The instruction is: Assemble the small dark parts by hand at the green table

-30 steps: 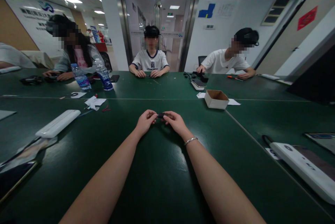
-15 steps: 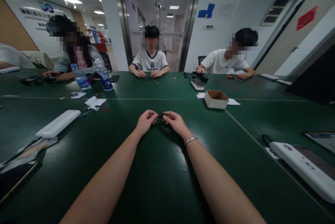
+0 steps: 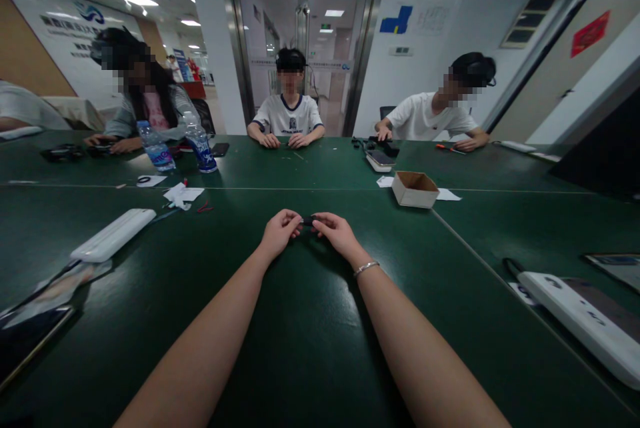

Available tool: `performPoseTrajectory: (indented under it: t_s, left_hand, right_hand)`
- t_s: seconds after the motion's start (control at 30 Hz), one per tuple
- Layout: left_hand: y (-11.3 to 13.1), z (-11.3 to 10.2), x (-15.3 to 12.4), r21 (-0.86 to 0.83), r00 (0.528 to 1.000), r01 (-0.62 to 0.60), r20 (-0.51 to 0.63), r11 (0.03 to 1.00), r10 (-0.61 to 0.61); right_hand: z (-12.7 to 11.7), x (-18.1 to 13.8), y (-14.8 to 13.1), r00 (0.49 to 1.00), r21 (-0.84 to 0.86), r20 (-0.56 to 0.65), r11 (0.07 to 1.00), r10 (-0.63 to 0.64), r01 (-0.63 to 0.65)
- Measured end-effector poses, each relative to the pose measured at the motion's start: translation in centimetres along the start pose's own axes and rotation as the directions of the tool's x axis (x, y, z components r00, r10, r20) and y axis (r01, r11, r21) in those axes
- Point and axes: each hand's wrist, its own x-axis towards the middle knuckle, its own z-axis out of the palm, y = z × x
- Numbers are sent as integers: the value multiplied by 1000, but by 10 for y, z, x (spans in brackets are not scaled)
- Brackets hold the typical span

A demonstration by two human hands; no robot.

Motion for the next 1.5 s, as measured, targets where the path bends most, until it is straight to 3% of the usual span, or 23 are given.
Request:
performPoseTrajectory:
  t_s: [0.3,0.7,0.87,1.17,1.5]
  left_hand:
    - [-4,-1,2,-2,1000,4,16,1000,-4]
    - [-10,-3,8,-1,993,112,20,994,-112]
    - [-11,-2,6,149,992,120,23,982,-125]
    - [0,-4,-3,498,1000,6,19,867,-18]
    - [0,-3,-6,485,1000,-9,-3,875,12]
  right_hand:
    - [-1,-2,-3,1000,-38,23,999,-4,5]
    - [-3,-4,-7,999,-141,45,990,-21,27]
    - [-3,-4,-6,999,-135,44,990,-27,33]
    - [-2,-5,-7,993,-242,106,968,-49,73]
    - [0,-4,-8,997,-260,66,964,-40,56]
